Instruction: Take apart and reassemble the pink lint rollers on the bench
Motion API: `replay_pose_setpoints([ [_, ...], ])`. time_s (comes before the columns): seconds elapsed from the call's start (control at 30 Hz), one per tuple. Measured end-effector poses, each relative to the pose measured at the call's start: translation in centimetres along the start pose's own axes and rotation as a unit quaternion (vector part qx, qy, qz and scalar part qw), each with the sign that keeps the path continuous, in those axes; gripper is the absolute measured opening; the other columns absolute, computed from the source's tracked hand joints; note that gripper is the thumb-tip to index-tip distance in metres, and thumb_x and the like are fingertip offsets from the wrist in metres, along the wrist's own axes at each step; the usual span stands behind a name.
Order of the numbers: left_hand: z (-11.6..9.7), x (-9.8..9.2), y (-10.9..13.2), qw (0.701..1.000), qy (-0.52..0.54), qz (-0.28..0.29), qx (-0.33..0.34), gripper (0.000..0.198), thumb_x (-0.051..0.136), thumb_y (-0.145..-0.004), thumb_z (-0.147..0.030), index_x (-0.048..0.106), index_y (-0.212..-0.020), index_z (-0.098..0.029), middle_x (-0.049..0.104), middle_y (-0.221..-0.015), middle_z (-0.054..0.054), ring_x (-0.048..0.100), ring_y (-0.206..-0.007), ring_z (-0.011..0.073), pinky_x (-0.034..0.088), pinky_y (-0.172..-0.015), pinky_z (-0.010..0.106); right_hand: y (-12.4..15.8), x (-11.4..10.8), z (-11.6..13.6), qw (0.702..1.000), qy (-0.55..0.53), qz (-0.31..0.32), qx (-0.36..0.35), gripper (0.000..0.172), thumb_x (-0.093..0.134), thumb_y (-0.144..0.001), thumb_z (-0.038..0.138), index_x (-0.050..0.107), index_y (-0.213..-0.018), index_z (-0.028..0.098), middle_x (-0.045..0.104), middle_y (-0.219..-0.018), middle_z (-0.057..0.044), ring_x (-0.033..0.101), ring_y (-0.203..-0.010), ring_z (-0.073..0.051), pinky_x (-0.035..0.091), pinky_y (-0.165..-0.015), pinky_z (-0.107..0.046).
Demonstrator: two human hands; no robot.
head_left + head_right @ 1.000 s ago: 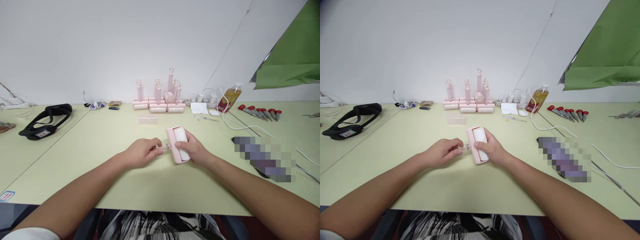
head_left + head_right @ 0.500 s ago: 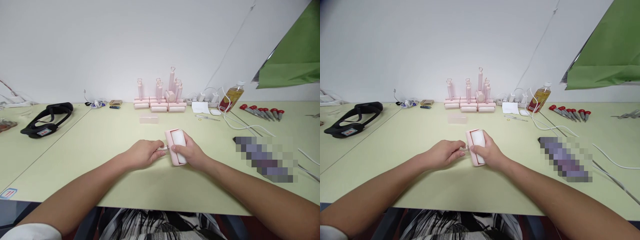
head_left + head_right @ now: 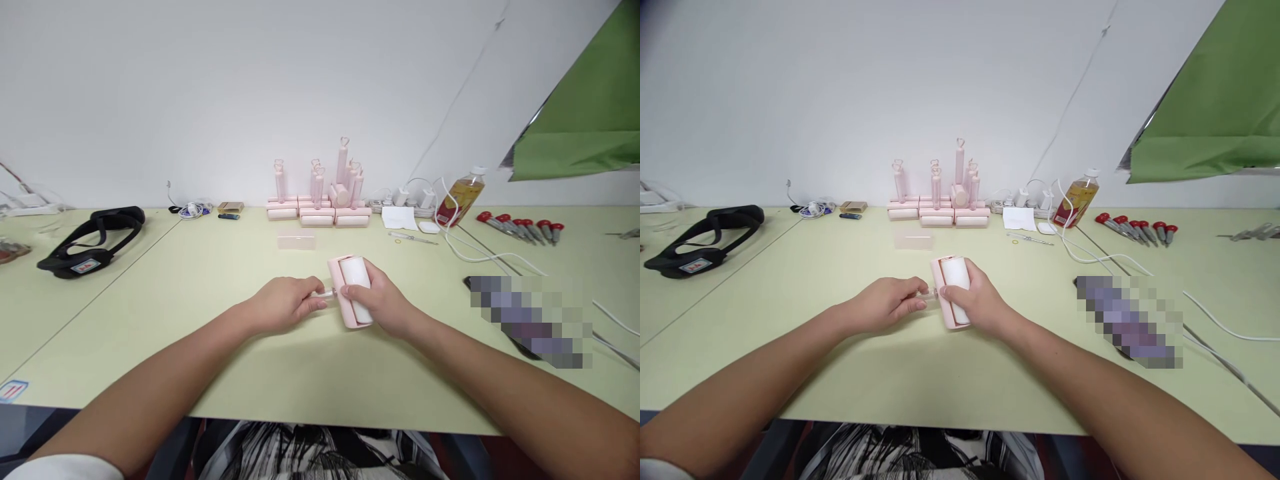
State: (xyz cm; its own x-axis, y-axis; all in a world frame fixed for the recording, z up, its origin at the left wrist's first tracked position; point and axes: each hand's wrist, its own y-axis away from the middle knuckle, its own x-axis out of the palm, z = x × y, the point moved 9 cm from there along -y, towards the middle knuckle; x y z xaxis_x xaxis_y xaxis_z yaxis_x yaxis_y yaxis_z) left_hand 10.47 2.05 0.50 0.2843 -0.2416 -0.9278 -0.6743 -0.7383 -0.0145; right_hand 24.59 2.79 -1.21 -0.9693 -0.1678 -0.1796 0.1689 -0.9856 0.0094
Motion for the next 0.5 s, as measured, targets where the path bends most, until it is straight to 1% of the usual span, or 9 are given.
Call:
replay_pose_setpoints([
  [0.13, 0.5, -0.9, 0.3, 1.0, 0.027, -0.011, -0.009, 0.034, 0.036, -0.095, -0.048, 0.056, -0.101, -0.021, 0.064, -0.081, 0.003, 0.056, -0.068, 0.0183, 0.037, -0.06, 0.027, -0.1, -0.6, 0.1, 0.999, -0.039, -0.013, 0.012, 0.037, 0.072, -0.069, 0.036, 0.054, -0.099, 0.021, 0.055, -0.08, 0.003, 0.049, -0.068, -0.014, 0.041, -0.055, -0.024],
  [0.2, 0.8, -1.3, 0.3, 0.997, 0.073, -0.035, -0.006, 0.033, 0.038, -0.094, -0.048, 0.055, -0.095, -0.021, 0.061, -0.076, 0.001, 0.053, -0.066, 0.0164, 0.036, -0.06, 0.027, -0.4, -0.8, 0.3, 0.994, -0.106, -0.004, 0.005, 0.038, 0.069, -0.073, 0.041, 0.057, -0.102, 0.021, 0.058, -0.083, 0.0, 0.051, -0.069, -0.015, 0.043, -0.056, -0.026],
  [0.23, 1.0, -1.7, 0.3, 0.992, 0.111, -0.06, -0.003, 0.032, 0.038, -0.094, -0.048, 0.054, -0.093, -0.02, 0.058, -0.073, 0.0, 0.051, -0.065, 0.0152, 0.036, -0.06, 0.026, -0.6, -0.9, 0.4, 0.989, -0.148, 0.006, -0.004, 0.037, 0.065, -0.077, 0.044, 0.058, -0.105, 0.02, 0.059, -0.083, -0.001, 0.052, -0.068, -0.015, 0.044, -0.056, -0.027],
  [0.3, 1.5, -2.3, 0.2, 0.967, 0.217, -0.135, -0.001, 0.034, 0.035, -0.095, -0.05, 0.051, -0.091, -0.02, 0.053, -0.07, -0.002, 0.048, -0.061, 0.0125, 0.037, -0.058, 0.025, -0.9, -1.0, 0.7, 0.976, -0.215, 0.023, -0.028, 0.034, 0.057, -0.083, 0.045, 0.06, -0.106, 0.02, 0.06, -0.086, -0.003, 0.053, -0.069, -0.016, 0.046, -0.057, -0.028],
  [0.37, 2.0, -2.2, -0.1, 0.921, 0.332, -0.203, -0.003, 0.037, 0.031, -0.096, -0.052, 0.047, -0.093, -0.019, 0.049, -0.069, -0.003, 0.045, -0.057, 0.0104, 0.038, -0.055, 0.024, -0.9, -0.6, 0.7, 0.973, -0.222, 0.039, -0.048, 0.031, 0.06, -0.083, 0.04, 0.062, -0.106, 0.02, 0.061, -0.095, -0.005, 0.055, -0.077, -0.017, 0.049, -0.061, -0.03],
  [0.4, 1.9, -1.7, -0.5, 0.901, 0.376, -0.217, -0.004, 0.037, 0.03, -0.096, -0.053, 0.045, -0.094, -0.019, 0.049, -0.07, -0.003, 0.046, -0.057, 0.01, 0.039, -0.054, 0.023, -0.8, -0.2, 0.6, 0.975, -0.21, 0.051, -0.055, 0.031, 0.063, -0.082, 0.038, 0.063, -0.108, 0.021, 0.061, -0.102, -0.006, 0.057, -0.083, -0.018, 0.051, -0.066, -0.031],
  [0.43, 1.5, -1.0, -0.9, 0.887, 0.406, -0.219, -0.003, 0.038, 0.03, -0.096, -0.054, 0.045, -0.095, -0.019, 0.05, -0.071, -0.002, 0.047, -0.057, 0.01, 0.04, -0.053, 0.023, -0.7, 0.4, 0.5, 0.976, -0.197, 0.065, -0.061, 0.033, 0.064, -0.082, 0.038, 0.063, -0.11, 0.022, 0.06, -0.109, -0.006, 0.057, -0.091, -0.019, 0.052, -0.071, -0.033],
  [0.47, 0.9, -0.2, -1.4, 0.883, 0.421, -0.208, -0.004, 0.038, 0.032, -0.095, -0.055, 0.045, -0.095, -0.019, 0.051, -0.072, -0.002, 0.048, -0.058, 0.0104, 0.041, -0.054, 0.024, -0.4, 1.1, 0.4, 0.977, -0.187, 0.079, -0.066, 0.036, 0.064, -0.082, 0.041, 0.062, -0.114, 0.023, 0.06, -0.114, -0.007, 0.057, -0.097, -0.02, 0.052, -0.076, -0.035],
  [0.5, 0.2, 0.6, -1.8, 0.885, 0.425, -0.19, -0.004, 0.039, 0.035, -0.094, -0.055, 0.046, -0.096, -0.018, 0.052, -0.071, -0.002, 0.049, -0.058, 0.0107, 0.042, -0.054, 0.024, -0.2, 1.6, 0.3, 0.977, -0.182, 0.087, -0.066, 0.039, 0.063, -0.083, 0.045, 0.061, -0.116, 0.024, 0.06, -0.115, -0.007, 0.057, -0.099, -0.021, 0.052, -0.08, -0.037],
])
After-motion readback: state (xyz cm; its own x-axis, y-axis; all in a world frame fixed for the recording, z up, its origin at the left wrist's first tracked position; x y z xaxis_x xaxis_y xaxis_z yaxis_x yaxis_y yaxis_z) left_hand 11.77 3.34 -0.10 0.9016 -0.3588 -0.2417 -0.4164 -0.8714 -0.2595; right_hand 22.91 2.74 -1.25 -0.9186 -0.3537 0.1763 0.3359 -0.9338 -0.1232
